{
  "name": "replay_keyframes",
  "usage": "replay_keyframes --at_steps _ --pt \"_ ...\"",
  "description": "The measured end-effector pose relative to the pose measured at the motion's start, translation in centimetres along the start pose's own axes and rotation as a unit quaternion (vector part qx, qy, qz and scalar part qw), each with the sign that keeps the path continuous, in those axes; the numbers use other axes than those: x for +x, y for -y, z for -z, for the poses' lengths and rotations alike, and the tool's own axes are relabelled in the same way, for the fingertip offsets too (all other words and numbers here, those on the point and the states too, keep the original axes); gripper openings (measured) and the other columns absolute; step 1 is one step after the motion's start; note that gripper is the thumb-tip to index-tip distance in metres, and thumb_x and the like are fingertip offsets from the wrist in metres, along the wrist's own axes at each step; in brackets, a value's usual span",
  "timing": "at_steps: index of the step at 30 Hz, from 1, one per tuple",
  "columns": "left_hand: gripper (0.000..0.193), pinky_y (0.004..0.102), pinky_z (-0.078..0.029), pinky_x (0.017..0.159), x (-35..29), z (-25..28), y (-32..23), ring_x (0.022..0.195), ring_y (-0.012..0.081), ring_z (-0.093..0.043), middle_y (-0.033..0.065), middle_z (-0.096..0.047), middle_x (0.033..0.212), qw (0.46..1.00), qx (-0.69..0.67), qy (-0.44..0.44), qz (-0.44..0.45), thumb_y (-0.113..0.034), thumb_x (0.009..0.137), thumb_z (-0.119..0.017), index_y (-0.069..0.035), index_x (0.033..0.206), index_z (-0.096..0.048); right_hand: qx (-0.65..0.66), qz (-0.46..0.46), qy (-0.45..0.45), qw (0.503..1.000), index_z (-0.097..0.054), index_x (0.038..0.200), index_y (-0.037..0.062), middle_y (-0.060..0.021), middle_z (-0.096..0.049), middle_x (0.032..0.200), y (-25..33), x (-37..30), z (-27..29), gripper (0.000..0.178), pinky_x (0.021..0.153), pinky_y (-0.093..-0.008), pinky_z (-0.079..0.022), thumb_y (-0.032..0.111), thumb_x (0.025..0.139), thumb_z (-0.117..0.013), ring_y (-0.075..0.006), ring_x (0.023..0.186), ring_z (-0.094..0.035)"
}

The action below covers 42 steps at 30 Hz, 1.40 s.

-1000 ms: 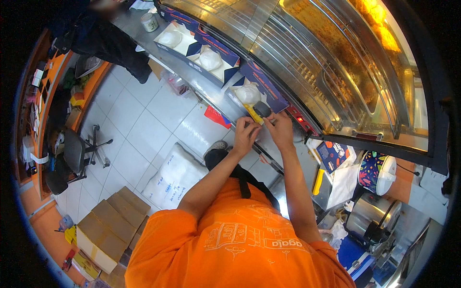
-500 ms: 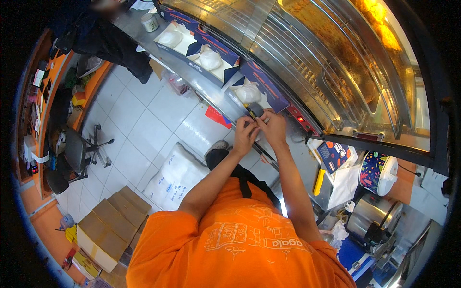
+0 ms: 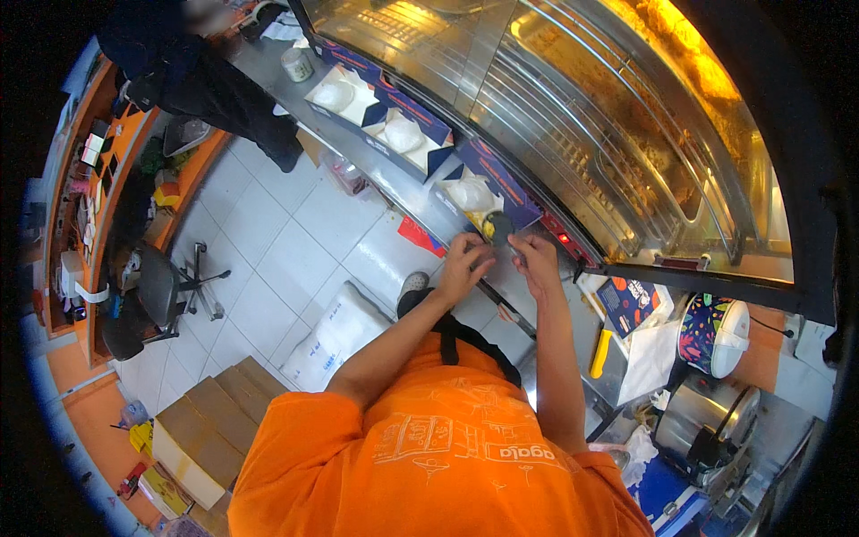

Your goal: The person retrieves a can from a sink, walks through a commercial kitchen, and places the can on a counter. They then open several boxes, place white buns into each, and add scoops of scrambled eggs into the boxes using a spoon. Finally, they place a small plastic bag into one of the boxes.

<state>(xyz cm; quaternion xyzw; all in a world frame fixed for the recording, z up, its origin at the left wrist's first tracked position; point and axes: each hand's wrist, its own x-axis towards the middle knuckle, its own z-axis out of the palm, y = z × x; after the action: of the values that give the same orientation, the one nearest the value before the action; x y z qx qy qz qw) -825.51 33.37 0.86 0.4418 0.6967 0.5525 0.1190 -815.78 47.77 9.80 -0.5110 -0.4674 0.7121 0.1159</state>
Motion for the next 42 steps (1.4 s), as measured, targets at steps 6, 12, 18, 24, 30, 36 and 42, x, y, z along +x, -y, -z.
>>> replay_keyframes --at_steps 6,12,18,24,30,36,42 --pt "0.029 0.0443 -0.042 0.097 1.7 6.6 1.2 0.115 0.0327 -0.053 0.014 -0.055 0.12 0.994 0.04 0.026 -0.098 -0.009 0.079 -0.075 -0.008 0.107 -0.067 0.066 -0.05 0.051 0.995 -0.06 0.082 0.007 0.0013 -0.057 0.075 0.5 -4.9 -1.7 0.024 0.044 -0.0183 -0.035 0.019 0.086 -0.08 -0.0075 0.056 -0.053" --pt "0.047 0.0556 -0.026 0.105 11.2 13.8 5.2 0.123 0.0334 -0.044 0.0111 -0.053 0.125 0.951 0.305 -0.037 -0.019 -0.024 0.075 -0.078 -0.007 0.117 -0.065 0.149 -0.015 0.064 0.987 -0.061 0.083 0.008 0.0016 -0.058 0.075 3.3 -2.3 -12.4 0.022 0.044 -0.0189 -0.035 0.02 0.086 -0.08 -0.0069 0.055 -0.054" --pt "0.049 0.0549 -0.026 0.098 14.2 14.8 8.1 0.115 0.0304 -0.044 0.007 -0.053 0.115 0.952 0.292 0.093 0.009 -0.039 0.077 -0.078 -0.009 0.114 -0.07 0.105 0.071 -0.048 0.991 -0.063 0.082 0.0068 -0.0012 -0.063 0.079 5.5 4.4 -20.3 0.019 0.045 -0.0211 -0.039 0.015 0.086 -0.079 -0.0084 0.055 -0.058" --pt "0.036 0.0494 -0.028 0.09 12.5 14.9 10.1 0.106 0.0278 -0.045 0.0037 -0.053 0.106 0.967 0.215 0.113 -0.072 -0.029 0.081 -0.074 -0.023 0.116 -0.073 -0.201 0.357 -0.216 0.886 -0.063 0.087 0.0009 -0.0135 -0.064 0.107 3.2 7.9 -22.5 0.016 0.054 -0.0303 -0.051 0.009 0.084 -0.077 -0.0217 0.074 -0.069" --pt "0.028 0.05 -0.026 0.092 12.5 15.2 11.3 0.114 0.0273 -0.044 0.0052 -0.056 0.12 0.972 0.187 0.079 -0.119 -0.022 0.072 -0.079 -0.019 0.1 -0.075 -0.484 0.358 -0.198 0.774 -0.062 0.095 0.0031 -0.0117 -0.055 0.13 1.5 7.0 -22.5 0.011 0.069 -0.0455 -0.059 0.012 0.091 -0.066 -0.037 0.087 -0.069" --pt "0.037 0.0556 -0.026 0.102 15.3 18.2 11.6 0.128 0.0284 -0.045 0.0059 -0.057 0.132 0.965 0.184 0.123 -0.138 -0.046 0.072 -0.08 -0.015 0.091 -0.076 -0.456 0.342 -0.24 0.785 -0.06 0.094 0.0049 -0.0118 -0.056 0.128 1.7 6.8 -23.0 0.011 0.067 -0.0454 -0.059 0.013 0.091 -0.067 -0.0376 0.086 -0.069" --pt "0.054 0.0603 -0.021 0.115 21.0 21.8 12.6 0.142 0.0347 -0.035 0.0085 -0.057 0.136 0.914 0.219 0.271 -0.209 -0.055 0.071 -0.079 -0.008 0.097 -0.075 -0.364 0.327 -0.231 0.841 -0.058 0.089 0.0036 -0.0149 -0.057 0.124 1.4 5.4 -22.9 0.012 0.072 -0.0448 -0.056 0.01 0.09 -0.067 -0.0368 0.089 -0.066"
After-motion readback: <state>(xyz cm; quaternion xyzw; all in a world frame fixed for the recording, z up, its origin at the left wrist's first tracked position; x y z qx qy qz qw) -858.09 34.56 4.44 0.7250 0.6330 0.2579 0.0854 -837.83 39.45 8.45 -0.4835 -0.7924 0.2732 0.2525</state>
